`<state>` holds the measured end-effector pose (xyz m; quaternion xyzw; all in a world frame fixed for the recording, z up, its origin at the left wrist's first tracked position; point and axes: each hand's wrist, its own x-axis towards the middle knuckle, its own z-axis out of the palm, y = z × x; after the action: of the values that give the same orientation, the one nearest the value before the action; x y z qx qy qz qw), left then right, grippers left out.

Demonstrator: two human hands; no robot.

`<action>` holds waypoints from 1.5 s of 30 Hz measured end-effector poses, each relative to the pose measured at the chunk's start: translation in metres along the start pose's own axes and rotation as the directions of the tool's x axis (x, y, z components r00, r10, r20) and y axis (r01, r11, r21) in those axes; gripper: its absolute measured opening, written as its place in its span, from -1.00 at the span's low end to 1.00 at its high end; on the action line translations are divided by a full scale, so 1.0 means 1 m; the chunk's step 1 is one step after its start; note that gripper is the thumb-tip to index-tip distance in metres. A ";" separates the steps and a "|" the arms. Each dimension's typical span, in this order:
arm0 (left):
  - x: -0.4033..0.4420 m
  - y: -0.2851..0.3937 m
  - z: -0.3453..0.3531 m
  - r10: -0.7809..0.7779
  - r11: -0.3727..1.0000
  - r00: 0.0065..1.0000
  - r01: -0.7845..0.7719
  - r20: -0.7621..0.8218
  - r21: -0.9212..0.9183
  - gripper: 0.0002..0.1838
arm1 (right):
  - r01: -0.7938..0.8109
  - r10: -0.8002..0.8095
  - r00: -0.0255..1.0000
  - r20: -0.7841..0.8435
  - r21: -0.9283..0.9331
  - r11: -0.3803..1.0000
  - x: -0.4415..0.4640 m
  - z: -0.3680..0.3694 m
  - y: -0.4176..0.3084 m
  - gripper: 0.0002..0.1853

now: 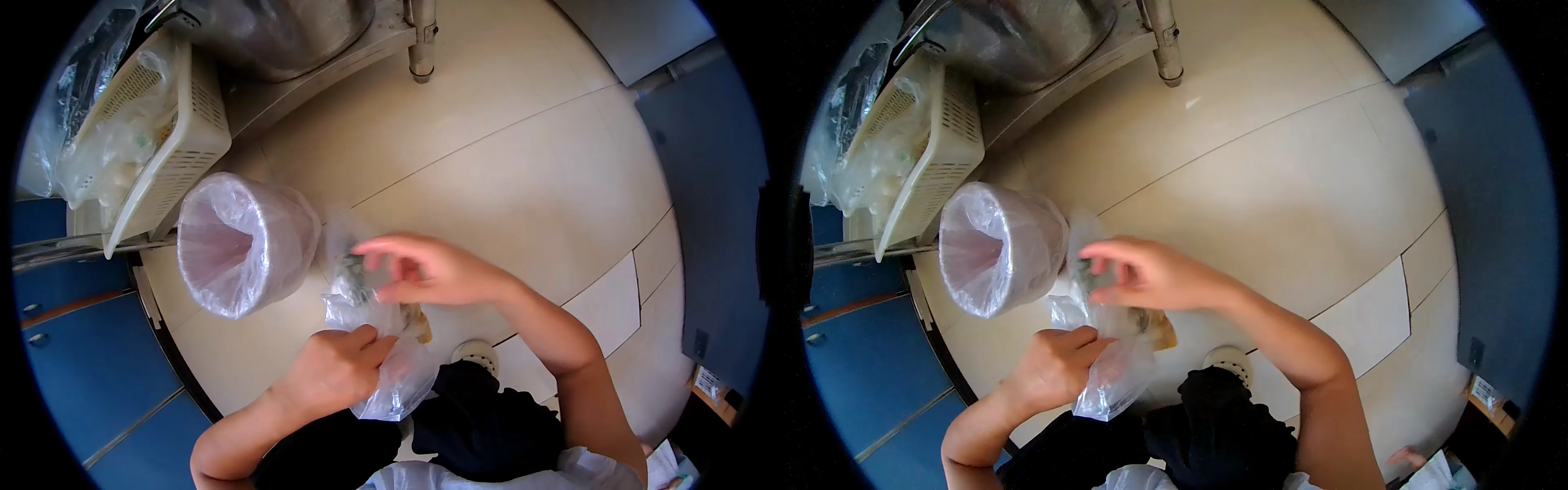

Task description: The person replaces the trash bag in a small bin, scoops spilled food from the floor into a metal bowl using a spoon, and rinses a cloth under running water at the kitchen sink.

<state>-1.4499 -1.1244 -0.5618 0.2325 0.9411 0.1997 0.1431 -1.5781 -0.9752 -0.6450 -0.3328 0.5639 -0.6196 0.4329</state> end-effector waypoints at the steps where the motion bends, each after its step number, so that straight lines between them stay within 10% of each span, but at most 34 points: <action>1: -0.005 -0.001 0.002 -0.002 1.000 1.000 0.002 0.004 0.005 -0.68 | -0.001 0.005 0.997 0.076 -0.052 0.999 0.015 0.011 -0.008 -0.72; 4: -0.023 0.000 0.004 0.085 0.989 0.990 -0.098 0.113 0.115 -0.69 | 0.133 -0.073 0.920 0.384 -0.131 0.982 0.037 0.031 -0.015 -0.78; 8: -0.039 0.002 0.002 -0.052 0.997 0.998 0.049 -0.041 -0.059 -0.68 | 0.095 -0.036 0.917 0.398 -0.130 0.987 0.027 0.037 -0.012 -0.87; 15: -0.060 0.001 0.020 -0.377 0.910 0.808 0.231 -0.453 -0.345 -0.68 | 0.425 -0.510 0.845 -0.159 -0.380 0.822 -0.003 0.062 -0.017 -0.85; 17: -0.057 -0.008 0.025 -0.405 0.836 0.684 0.008 -0.607 -0.549 -0.66 | 0.450 -0.616 0.756 -0.223 -0.508 0.735 -0.011 0.062 -0.029 -0.81; 19: -0.058 -0.007 0.027 -0.425 0.788 0.708 -0.017 -0.564 -0.615 -0.66 | 0.456 -0.641 0.729 -0.240 -0.528 0.716 -0.018 0.067 -0.033 -0.81; 21: -0.056 0.002 0.030 -0.786 0.428 0.549 0.149 -0.286 -0.891 -0.70 | 0.456 -0.638 0.733 -0.236 -0.525 0.719 -0.024 0.070 -0.039 -0.80; 22: -0.044 0.007 0.026 -0.828 0.265 0.495 -0.067 -0.263 -0.962 -0.70 | 0.463 -0.643 0.730 -0.230 -0.525 0.714 -0.026 0.073 -0.041 -0.80; 27: -0.030 -0.004 0.038 -0.630 0.652 0.534 -0.033 -0.564 -0.758 -0.75 | 0.432 -0.643 0.724 -0.250 -0.563 0.705 -0.027 0.077 -0.051 -0.77; 29: -0.014 0.009 0.028 -0.599 0.534 0.545 -0.274 -0.587 -0.800 -0.76 | 0.436 -0.654 0.715 -0.248 -0.573 0.694 -0.028 0.075 -0.049 -0.77; 33: 0.003 0.021 0.028 -0.745 0.525 0.458 -0.047 -0.485 -0.850 -0.76 | 0.402 -0.550 0.691 -0.470 -0.382 0.832 -0.039 0.082 -0.043 -0.80; 35: 0.012 0.022 0.036 -0.892 0.141 0.352 -0.377 -0.282 -0.915 -0.76 | 0.323 -0.566 0.644 -0.515 -0.488 0.811 -0.050 0.082 -0.041 -0.73; 39: 0.034 0.049 0.057 -0.919 0.081 0.330 -0.379 -0.216 -0.922 -0.77 | 0.168 -0.525 0.784 -0.331 -0.701 0.693 -0.054 0.088 -0.041 -0.51; 45: 0.049 0.066 0.059 -0.937 0.018 0.303 -0.457 -0.175 -0.889 -0.67 | 0.129 -0.627 0.692 -0.359 -0.792 0.596 -0.058 0.078 -0.025 -0.54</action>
<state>-1.4449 -1.0284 -0.5934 -0.3280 0.4506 0.7973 -0.2318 -1.4882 -0.9550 -0.6052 -0.3746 0.7741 -0.5025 -0.0894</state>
